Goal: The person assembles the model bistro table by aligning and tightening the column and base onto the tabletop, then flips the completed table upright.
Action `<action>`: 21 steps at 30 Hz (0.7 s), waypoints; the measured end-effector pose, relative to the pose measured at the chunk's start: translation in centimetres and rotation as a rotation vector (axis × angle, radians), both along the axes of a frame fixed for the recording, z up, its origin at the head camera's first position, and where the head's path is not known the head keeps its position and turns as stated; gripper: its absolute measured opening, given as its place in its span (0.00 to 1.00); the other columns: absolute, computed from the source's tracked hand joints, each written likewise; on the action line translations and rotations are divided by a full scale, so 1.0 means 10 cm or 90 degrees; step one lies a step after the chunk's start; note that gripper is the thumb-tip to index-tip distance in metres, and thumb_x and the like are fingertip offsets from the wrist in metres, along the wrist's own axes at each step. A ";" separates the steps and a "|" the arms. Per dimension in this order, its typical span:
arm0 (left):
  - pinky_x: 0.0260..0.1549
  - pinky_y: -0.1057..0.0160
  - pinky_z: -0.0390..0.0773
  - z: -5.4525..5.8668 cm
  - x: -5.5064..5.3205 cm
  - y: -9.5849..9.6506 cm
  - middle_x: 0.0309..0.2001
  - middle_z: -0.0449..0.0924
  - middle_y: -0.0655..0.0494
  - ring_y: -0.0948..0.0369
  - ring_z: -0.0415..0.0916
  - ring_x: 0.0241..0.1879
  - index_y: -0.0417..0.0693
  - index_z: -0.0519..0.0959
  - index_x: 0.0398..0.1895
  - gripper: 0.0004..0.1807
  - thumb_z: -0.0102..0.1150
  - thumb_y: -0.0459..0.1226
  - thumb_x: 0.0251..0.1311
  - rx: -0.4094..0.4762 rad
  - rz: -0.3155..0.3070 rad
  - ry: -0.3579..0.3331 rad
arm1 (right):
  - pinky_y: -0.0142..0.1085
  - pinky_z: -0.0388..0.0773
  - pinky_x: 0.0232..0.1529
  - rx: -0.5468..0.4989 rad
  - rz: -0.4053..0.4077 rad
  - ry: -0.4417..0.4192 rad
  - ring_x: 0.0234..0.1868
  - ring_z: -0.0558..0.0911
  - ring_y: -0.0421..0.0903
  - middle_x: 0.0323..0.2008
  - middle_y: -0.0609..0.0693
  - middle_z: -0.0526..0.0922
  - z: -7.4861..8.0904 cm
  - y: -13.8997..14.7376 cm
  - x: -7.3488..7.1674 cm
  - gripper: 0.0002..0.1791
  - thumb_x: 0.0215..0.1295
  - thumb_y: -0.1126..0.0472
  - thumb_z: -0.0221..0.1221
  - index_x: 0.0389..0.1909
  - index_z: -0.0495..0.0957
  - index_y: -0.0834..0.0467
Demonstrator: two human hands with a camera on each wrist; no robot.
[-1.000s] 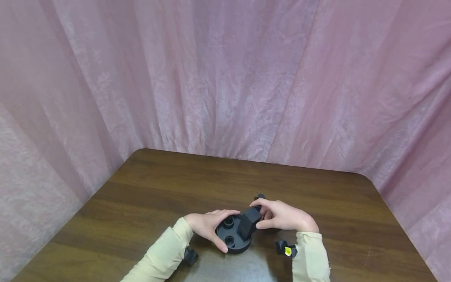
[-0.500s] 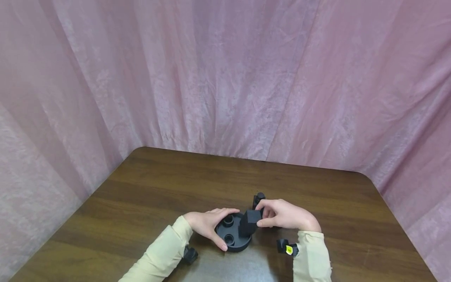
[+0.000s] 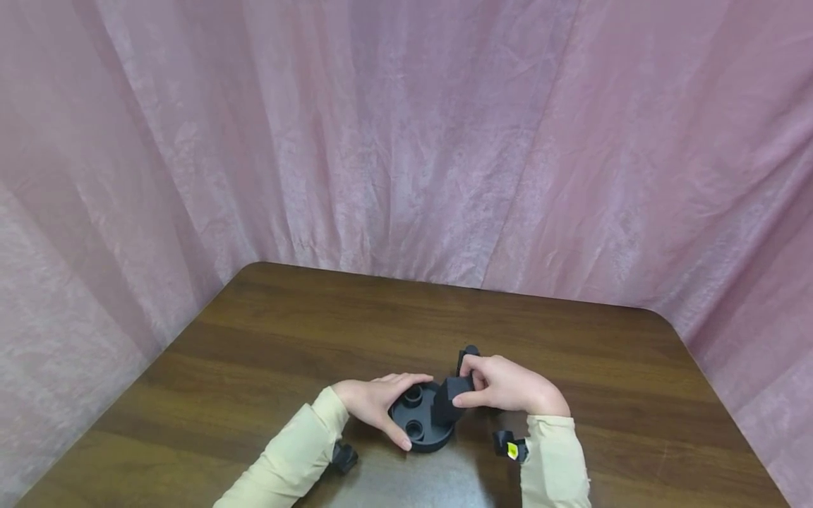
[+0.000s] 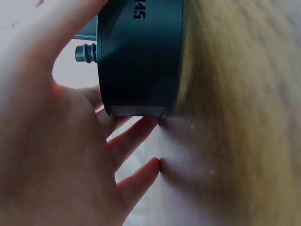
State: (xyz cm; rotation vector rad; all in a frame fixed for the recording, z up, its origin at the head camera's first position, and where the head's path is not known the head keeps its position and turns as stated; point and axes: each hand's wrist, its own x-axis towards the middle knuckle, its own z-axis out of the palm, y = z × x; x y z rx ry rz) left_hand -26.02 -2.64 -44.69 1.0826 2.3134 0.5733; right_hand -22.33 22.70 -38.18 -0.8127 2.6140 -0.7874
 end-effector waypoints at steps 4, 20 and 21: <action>0.58 0.58 0.61 0.01 0.00 0.00 0.65 0.54 0.62 0.64 0.55 0.63 0.62 0.45 0.68 0.52 0.64 0.57 0.41 0.000 -0.001 0.012 | 0.25 0.63 0.19 0.009 -0.009 0.069 0.15 0.65 0.32 0.14 0.38 0.67 -0.04 -0.03 -0.04 0.17 0.49 0.41 0.61 0.29 0.70 0.49; 0.59 0.54 0.60 -0.01 0.00 0.00 0.67 0.53 0.59 0.59 0.54 0.65 0.62 0.43 0.69 0.54 0.63 0.59 0.41 0.003 0.018 0.019 | 0.29 0.73 0.33 -0.038 -0.065 0.053 0.33 0.77 0.33 0.35 0.45 0.80 -0.02 0.26 -0.03 0.13 0.62 0.45 0.50 0.43 0.74 0.46; 0.59 0.54 0.60 0.00 0.00 0.00 0.67 0.52 0.59 0.59 0.53 0.66 0.61 0.43 0.69 0.54 0.63 0.59 0.41 0.003 0.015 0.019 | 0.30 0.73 0.34 -0.041 -0.066 0.061 0.36 0.77 0.35 0.38 0.47 0.80 -0.02 0.34 -0.02 0.13 0.63 0.48 0.50 0.45 0.73 0.48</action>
